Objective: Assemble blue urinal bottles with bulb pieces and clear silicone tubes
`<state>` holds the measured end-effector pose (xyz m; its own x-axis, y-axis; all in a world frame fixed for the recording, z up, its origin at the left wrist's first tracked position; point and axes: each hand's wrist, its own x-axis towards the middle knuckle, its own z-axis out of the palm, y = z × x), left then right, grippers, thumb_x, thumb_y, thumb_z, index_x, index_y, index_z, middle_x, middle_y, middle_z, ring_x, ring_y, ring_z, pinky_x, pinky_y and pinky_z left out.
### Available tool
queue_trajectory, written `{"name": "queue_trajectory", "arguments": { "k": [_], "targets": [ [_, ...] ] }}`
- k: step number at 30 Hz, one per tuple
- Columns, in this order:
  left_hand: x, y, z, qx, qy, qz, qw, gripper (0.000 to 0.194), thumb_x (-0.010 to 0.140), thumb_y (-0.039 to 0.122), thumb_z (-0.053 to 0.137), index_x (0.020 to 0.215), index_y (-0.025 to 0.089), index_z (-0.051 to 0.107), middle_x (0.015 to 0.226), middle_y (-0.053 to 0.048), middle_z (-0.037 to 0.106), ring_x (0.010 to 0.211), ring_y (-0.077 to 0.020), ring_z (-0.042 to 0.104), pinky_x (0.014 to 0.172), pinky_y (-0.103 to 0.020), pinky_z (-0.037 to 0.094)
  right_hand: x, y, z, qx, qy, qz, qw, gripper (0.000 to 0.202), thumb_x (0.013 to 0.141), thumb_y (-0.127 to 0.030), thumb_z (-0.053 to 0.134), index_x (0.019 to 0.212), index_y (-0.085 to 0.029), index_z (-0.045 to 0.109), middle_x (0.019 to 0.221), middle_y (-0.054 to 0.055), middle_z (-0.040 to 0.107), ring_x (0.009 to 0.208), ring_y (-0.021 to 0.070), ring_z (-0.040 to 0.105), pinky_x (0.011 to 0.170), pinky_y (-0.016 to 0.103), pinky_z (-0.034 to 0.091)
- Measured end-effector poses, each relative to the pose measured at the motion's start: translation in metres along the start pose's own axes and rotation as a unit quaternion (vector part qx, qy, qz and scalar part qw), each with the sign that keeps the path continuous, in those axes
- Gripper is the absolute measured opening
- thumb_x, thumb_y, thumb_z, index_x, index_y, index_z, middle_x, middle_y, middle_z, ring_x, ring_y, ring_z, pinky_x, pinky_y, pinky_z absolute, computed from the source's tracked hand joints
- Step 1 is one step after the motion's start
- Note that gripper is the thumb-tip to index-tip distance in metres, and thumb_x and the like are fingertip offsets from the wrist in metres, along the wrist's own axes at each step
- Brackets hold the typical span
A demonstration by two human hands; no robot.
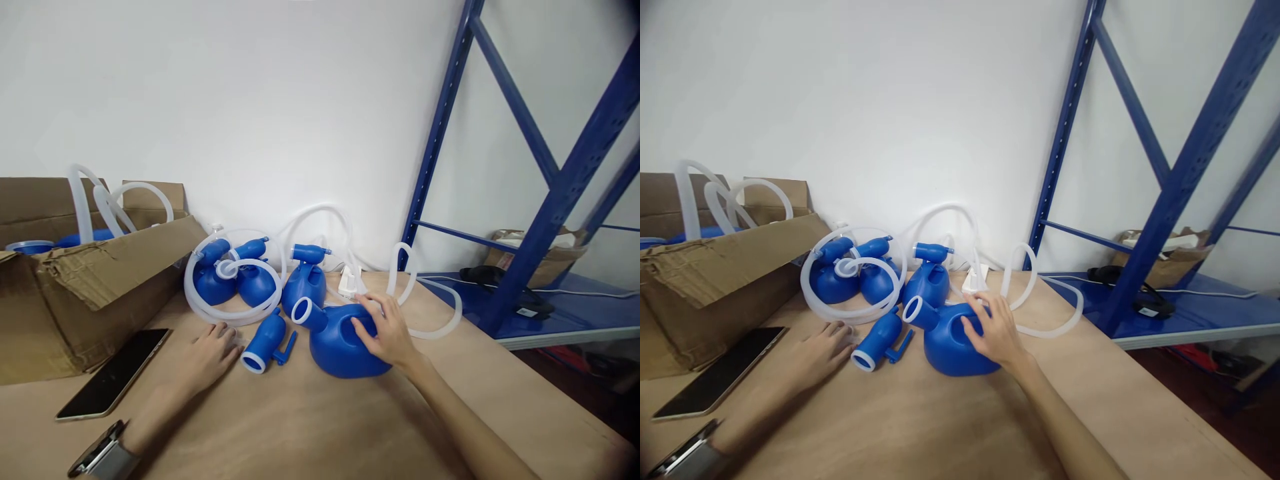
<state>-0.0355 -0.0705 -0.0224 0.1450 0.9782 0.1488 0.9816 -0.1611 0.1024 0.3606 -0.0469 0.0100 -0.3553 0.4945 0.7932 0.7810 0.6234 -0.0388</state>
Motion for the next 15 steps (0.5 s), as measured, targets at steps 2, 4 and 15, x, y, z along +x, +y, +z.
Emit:
{"name": "queue_trajectory", "arguments": {
  "k": [2, 4, 15],
  "targets": [
    [0.005, -0.007, 0.011, 0.002, 0.010, 0.020, 1.000, 0.032, 0.098, 0.038, 0.038, 0.103, 0.021, 0.064, 0.124, -0.015, 0.063, 0.119, -0.0333, 0.056, 0.093, -0.045, 0.047, -0.005, -0.021, 0.002, 0.002, -0.022, -0.075, 0.997, 0.031, 0.094, -0.028, 0.052, 0.122, -0.027, 0.068, 0.106, 0.012, 0.067, 0.101, 0.0300, 0.064, 0.089, 0.050, 0.052],
    [0.009, -0.012, 0.017, 0.009, 0.018, 0.038, 0.999, 0.032, 0.098, 0.035, 0.036, 0.101, 0.020, 0.063, 0.124, -0.017, 0.064, 0.117, -0.0341, 0.056, 0.095, -0.047, 0.046, -0.011, -0.052, 0.010, 0.028, -0.115, -0.161, 0.980, 0.030, 0.094, -0.024, 0.049, 0.117, -0.026, 0.070, 0.100, 0.011, 0.069, 0.093, 0.0274, 0.064, 0.083, 0.046, 0.053],
    [-0.003, 0.003, -0.007, -0.237, 0.024, 0.027, 0.971, 0.034, 0.099, 0.045, 0.032, 0.087, 0.022, 0.054, 0.086, -0.006, 0.067, 0.083, -0.0274, 0.063, 0.078, -0.037, 0.046, -0.018, -0.141, 0.068, 0.115, -0.329, 0.038, 0.937, 0.085, 0.092, -0.034, 0.058, 0.163, -0.014, 0.015, 0.168, 0.022, 0.017, 0.155, 0.0389, 0.018, 0.121, 0.056, 0.031]
  ]
}}
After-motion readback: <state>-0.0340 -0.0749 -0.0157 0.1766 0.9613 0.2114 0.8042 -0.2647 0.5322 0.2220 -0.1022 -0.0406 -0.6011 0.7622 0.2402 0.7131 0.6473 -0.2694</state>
